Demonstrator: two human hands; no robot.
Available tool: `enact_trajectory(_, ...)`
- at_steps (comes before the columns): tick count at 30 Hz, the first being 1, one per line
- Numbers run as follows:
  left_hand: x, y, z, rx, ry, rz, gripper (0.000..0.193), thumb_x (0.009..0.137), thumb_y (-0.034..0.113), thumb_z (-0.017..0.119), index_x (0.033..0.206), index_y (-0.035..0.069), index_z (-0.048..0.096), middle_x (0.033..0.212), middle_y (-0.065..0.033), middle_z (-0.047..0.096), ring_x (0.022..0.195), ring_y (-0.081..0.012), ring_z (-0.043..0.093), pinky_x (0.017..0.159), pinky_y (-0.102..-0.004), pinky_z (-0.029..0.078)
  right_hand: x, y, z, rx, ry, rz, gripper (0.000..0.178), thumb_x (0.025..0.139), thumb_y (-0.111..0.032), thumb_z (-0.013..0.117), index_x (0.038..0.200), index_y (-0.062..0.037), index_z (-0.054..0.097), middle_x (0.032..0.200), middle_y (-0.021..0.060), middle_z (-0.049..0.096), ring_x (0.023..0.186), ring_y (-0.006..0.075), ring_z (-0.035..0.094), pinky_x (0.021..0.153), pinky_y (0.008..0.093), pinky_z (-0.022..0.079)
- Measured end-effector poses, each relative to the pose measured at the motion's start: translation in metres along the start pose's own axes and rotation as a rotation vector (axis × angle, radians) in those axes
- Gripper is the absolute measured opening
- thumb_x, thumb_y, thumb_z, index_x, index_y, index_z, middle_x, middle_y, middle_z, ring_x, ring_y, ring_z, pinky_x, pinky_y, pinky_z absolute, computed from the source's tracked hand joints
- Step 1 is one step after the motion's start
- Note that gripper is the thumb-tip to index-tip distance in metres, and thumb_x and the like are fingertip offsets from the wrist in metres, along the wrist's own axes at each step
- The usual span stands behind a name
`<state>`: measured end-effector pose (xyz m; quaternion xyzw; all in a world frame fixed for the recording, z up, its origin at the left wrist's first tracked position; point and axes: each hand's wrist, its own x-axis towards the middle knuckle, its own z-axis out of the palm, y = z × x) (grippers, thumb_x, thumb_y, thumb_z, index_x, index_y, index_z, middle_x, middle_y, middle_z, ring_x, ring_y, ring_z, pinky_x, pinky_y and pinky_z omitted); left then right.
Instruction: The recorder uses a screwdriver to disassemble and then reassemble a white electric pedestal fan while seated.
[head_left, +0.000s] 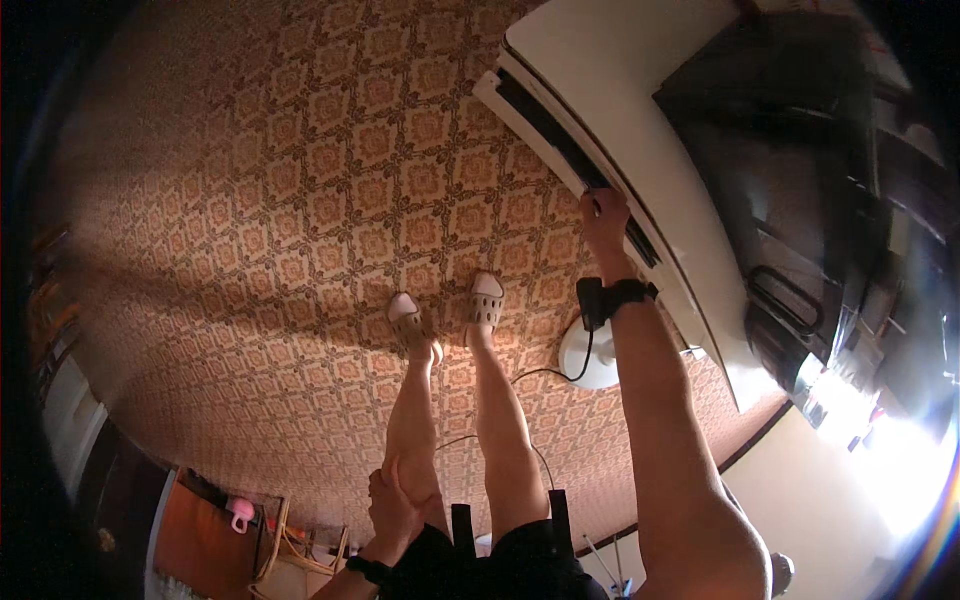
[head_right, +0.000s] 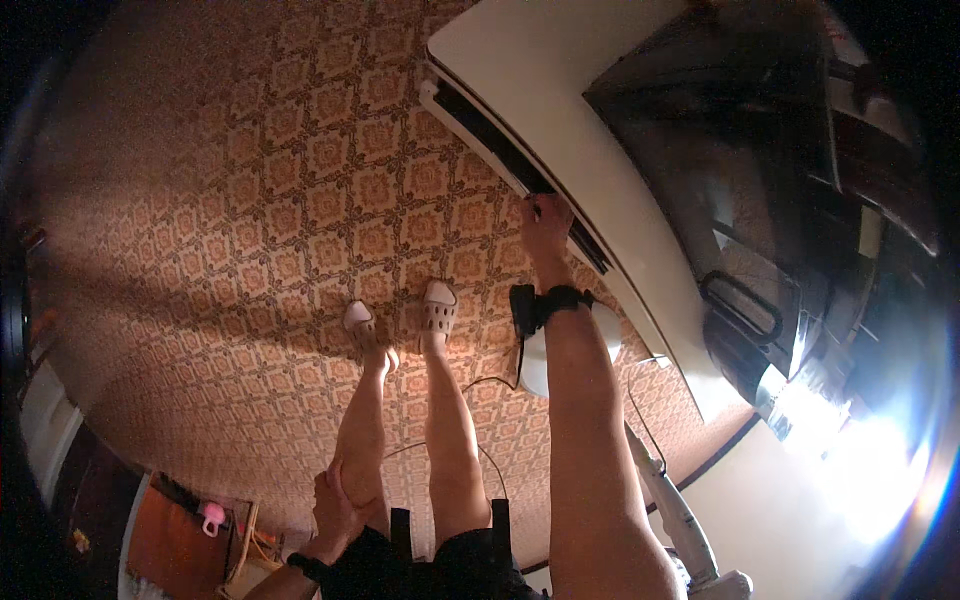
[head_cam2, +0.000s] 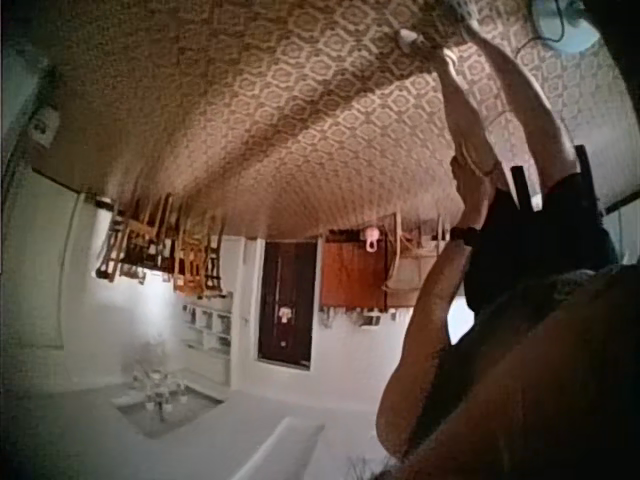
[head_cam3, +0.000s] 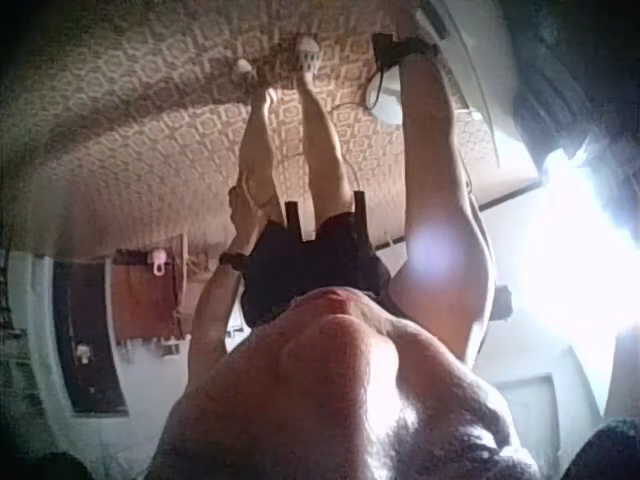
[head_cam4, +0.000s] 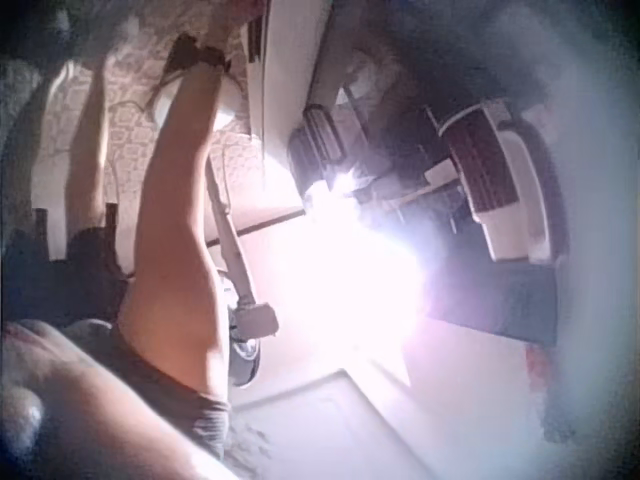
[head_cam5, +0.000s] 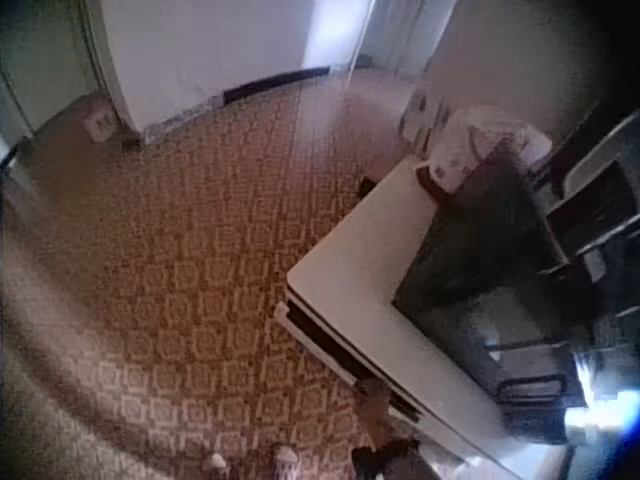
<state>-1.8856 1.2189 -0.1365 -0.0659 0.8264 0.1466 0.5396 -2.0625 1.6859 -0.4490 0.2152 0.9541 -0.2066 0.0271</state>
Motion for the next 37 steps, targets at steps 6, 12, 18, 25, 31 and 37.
enact_trajectory(6,0.012,0.023,0.001,0.033,-0.057,-0.093,0.101,0.066,0.037,0.082,0.142,0.010,0.021,0.123,-0.0234,0.038,0.112,-0.0425,0.044,0.089,-0.0512,0.044,-0.014,0.006,-0.007,-0.001,0.167,-0.140,0.020,0.088,-0.021,0.065,0.097,-0.0040,0.060,0.098,0.0165,0.055,0.093,0.0382,0.052,0.080,0.0526,0.042)
enact_trajectory(12,0.014,0.033,-0.006,0.002,-0.059,-0.024,0.099,0.065,0.034,0.081,0.141,0.009,0.023,0.119,-0.0247,0.039,0.109,-0.0433,0.043,0.086,-0.0523,0.044,-0.038,-0.008,-0.019,0.140,-0.045,0.107,0.024,0.090,-0.025,0.062,0.105,-0.0057,0.061,0.112,0.0170,0.054,0.107,0.0386,0.050,0.088,0.0498,0.043)
enact_trajectory(18,0.016,0.037,-0.004,0.026,-0.066,-0.035,0.101,0.065,0.037,0.082,0.141,0.007,0.022,0.118,-0.0250,0.039,0.110,-0.0429,0.043,0.087,-0.0522,0.044,-0.028,-0.019,-0.032,0.182,-0.010,0.066,0.026,0.089,-0.025,0.062,0.106,-0.0061,0.060,0.111,0.0183,0.054,0.102,0.0396,0.052,0.087,0.0490,0.044)
enact_trajectory(25,0.020,0.032,-0.001,0.051,-0.100,-0.087,0.107,0.064,0.040,0.083,0.143,0.010,0.019,0.122,-0.0257,0.037,0.114,-0.0445,0.041,0.092,-0.0521,0.043,-0.076,-0.052,0.008,0.244,-0.492,-0.014,0.038,0.091,-0.023,0.060,0.123,-0.0047,0.052,0.125,0.0201,0.052,0.114,0.0374,0.052,0.093,0.0457,0.043)
enact_trajectory(31,0.022,0.042,-0.001,0.105,-0.148,-0.130,0.102,0.066,0.045,0.079,0.143,0.007,0.023,0.124,-0.0250,0.037,0.113,-0.0425,0.042,0.091,-0.0496,0.045,-0.067,-0.025,0.016,0.115,-0.605,-0.024,0.062,0.092,-0.027,0.057,0.145,-0.0138,0.029,0.140,0.0204,0.044,0.126,0.0385,0.046,0.104,0.0453,0.038)
enact_trajectory(37,0.022,0.055,-0.021,0.049,-0.158,-0.167,0.103,0.065,0.045,0.080,0.143,0.009,0.024,0.124,-0.0245,0.037,0.117,-0.0424,0.039,0.093,-0.0521,0.043,-0.022,-0.024,-0.005,0.064,-0.661,0.131,0.073,0.092,-0.035,0.058,0.151,-0.0189,0.018,0.150,0.0192,0.030,0.133,0.0416,0.036,0.106,0.0478,0.037)
